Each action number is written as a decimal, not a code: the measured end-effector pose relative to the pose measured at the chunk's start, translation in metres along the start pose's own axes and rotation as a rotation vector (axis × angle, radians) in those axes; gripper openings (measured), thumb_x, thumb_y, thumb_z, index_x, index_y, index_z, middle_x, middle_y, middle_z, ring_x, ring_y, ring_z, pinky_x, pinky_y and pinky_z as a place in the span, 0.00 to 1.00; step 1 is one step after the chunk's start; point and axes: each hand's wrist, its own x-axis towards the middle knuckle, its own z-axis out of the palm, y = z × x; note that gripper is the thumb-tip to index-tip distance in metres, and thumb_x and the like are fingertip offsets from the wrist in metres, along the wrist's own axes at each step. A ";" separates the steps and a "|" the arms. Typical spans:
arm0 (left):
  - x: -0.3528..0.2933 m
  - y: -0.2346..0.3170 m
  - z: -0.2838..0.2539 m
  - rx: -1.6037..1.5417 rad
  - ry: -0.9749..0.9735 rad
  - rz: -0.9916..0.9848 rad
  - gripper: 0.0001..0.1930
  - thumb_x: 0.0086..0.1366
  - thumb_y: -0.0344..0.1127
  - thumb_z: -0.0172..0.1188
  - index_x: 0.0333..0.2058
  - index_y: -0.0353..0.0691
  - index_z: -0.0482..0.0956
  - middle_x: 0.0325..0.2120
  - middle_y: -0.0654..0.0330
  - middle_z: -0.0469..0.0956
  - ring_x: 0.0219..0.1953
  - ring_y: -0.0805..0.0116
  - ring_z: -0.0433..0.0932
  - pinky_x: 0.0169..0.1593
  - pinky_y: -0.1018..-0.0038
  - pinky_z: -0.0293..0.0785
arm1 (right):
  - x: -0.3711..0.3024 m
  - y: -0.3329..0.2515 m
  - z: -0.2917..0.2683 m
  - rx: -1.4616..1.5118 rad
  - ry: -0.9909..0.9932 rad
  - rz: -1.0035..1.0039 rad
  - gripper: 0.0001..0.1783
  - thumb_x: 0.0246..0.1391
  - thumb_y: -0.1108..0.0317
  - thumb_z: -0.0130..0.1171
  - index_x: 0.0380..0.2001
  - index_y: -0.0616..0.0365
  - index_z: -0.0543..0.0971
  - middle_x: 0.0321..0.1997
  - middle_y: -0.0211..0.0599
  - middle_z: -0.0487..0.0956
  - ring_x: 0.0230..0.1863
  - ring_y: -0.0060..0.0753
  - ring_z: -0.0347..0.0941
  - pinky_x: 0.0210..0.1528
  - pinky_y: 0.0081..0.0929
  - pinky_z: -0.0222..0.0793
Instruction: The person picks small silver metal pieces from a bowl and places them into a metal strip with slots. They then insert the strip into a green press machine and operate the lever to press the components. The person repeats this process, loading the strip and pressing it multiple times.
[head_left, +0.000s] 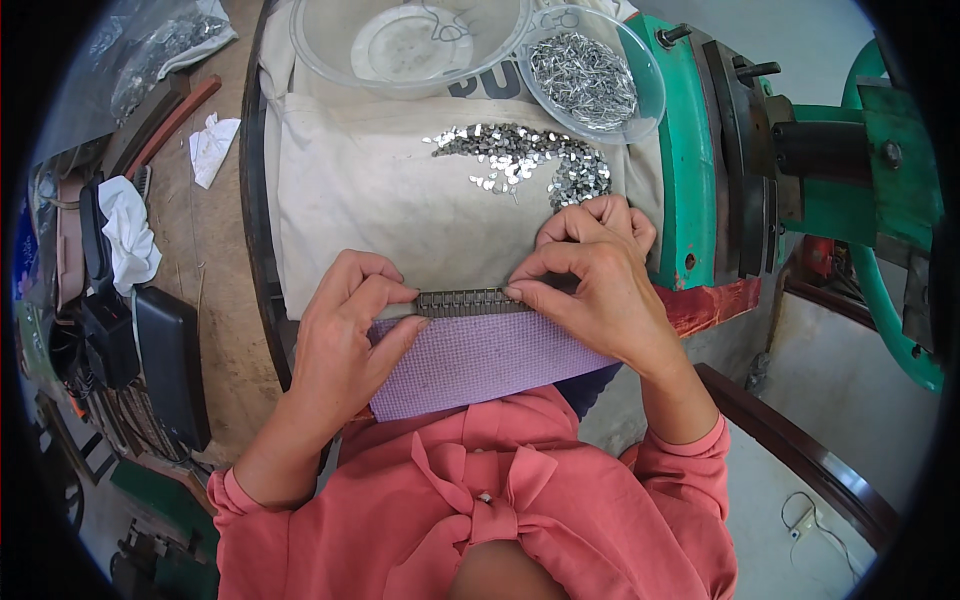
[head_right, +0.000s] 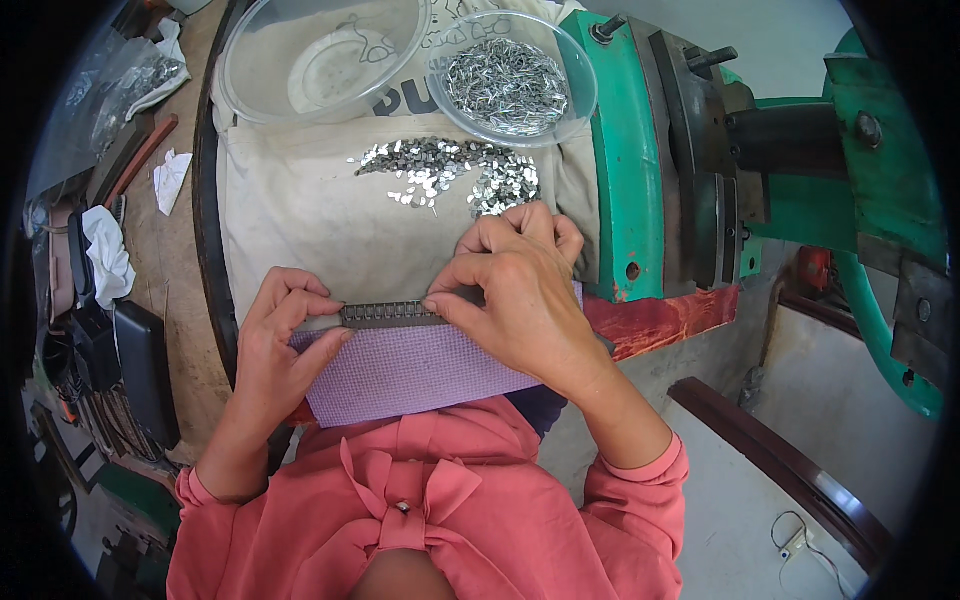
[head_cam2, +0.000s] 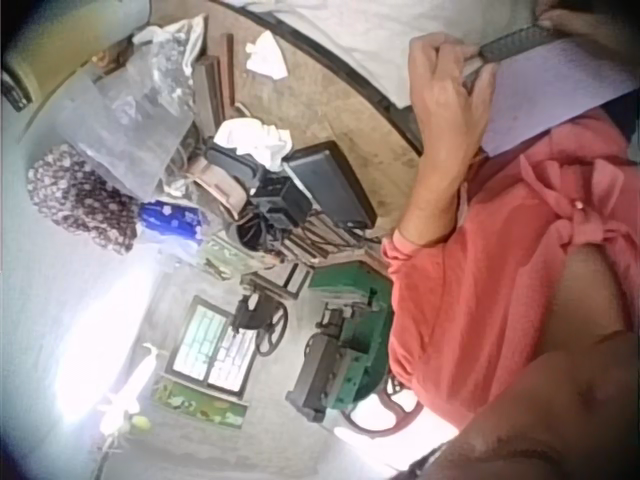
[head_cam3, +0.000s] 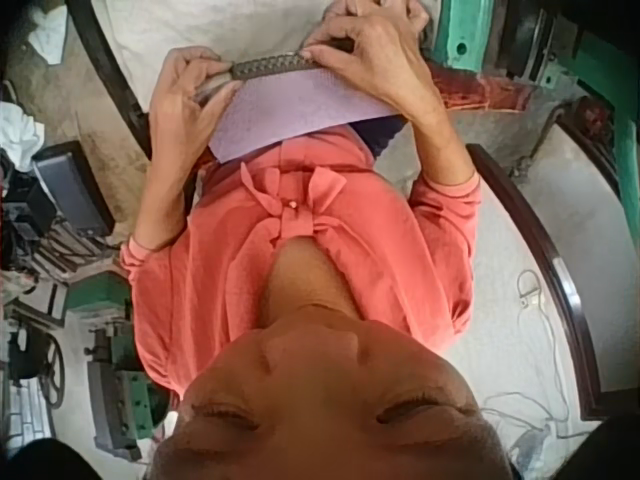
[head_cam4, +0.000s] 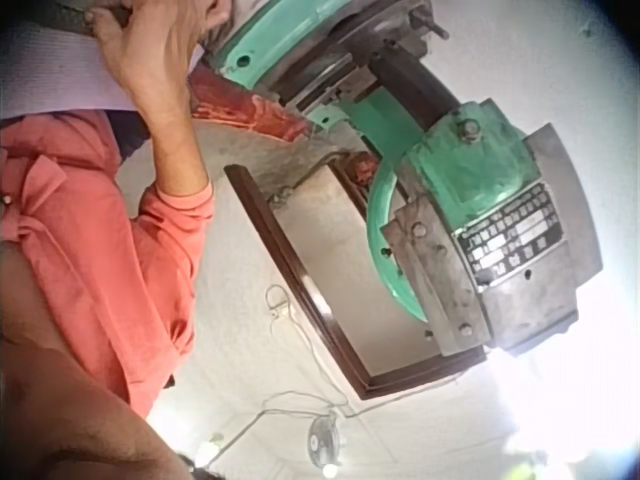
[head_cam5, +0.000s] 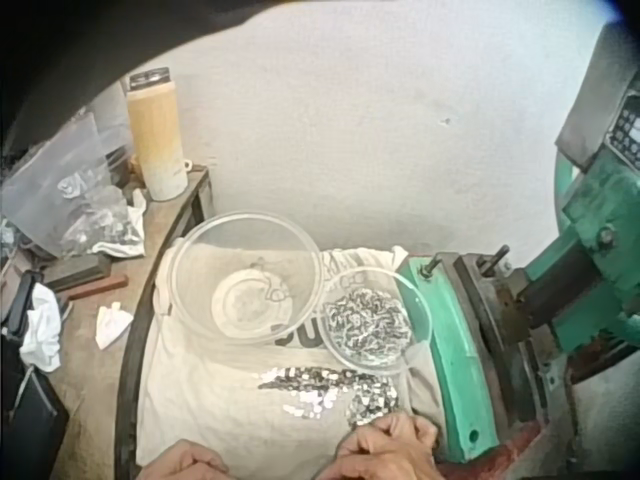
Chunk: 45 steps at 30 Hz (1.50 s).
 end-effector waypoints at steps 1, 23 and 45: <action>0.000 0.000 0.000 -0.005 -0.007 -0.015 0.14 0.49 0.21 0.71 0.35 0.33 0.79 0.40 0.55 0.74 0.40 0.61 0.77 0.44 0.71 0.72 | 0.000 0.001 0.000 0.007 -0.001 -0.001 0.07 0.41 0.59 0.74 0.26 0.46 0.88 0.36 0.22 0.75 0.51 0.38 0.63 0.60 0.47 0.45; 0.000 -0.004 0.002 0.024 0.028 0.050 0.13 0.49 0.24 0.71 0.34 0.33 0.79 0.38 0.55 0.75 0.37 0.59 0.77 0.38 0.69 0.74 | -0.005 0.009 -0.009 -0.019 0.016 -0.056 0.07 0.40 0.64 0.73 0.27 0.47 0.88 0.37 0.20 0.78 0.49 0.32 0.66 0.61 0.37 0.47; -0.002 -0.006 -0.010 0.209 0.036 0.219 0.15 0.43 0.26 0.73 0.32 0.37 0.80 0.33 0.58 0.77 0.35 0.56 0.77 0.38 0.65 0.72 | -0.015 0.011 -0.015 0.236 0.108 0.002 0.06 0.46 0.73 0.69 0.31 0.57 0.85 0.33 0.34 0.77 0.34 0.37 0.77 0.36 0.31 0.72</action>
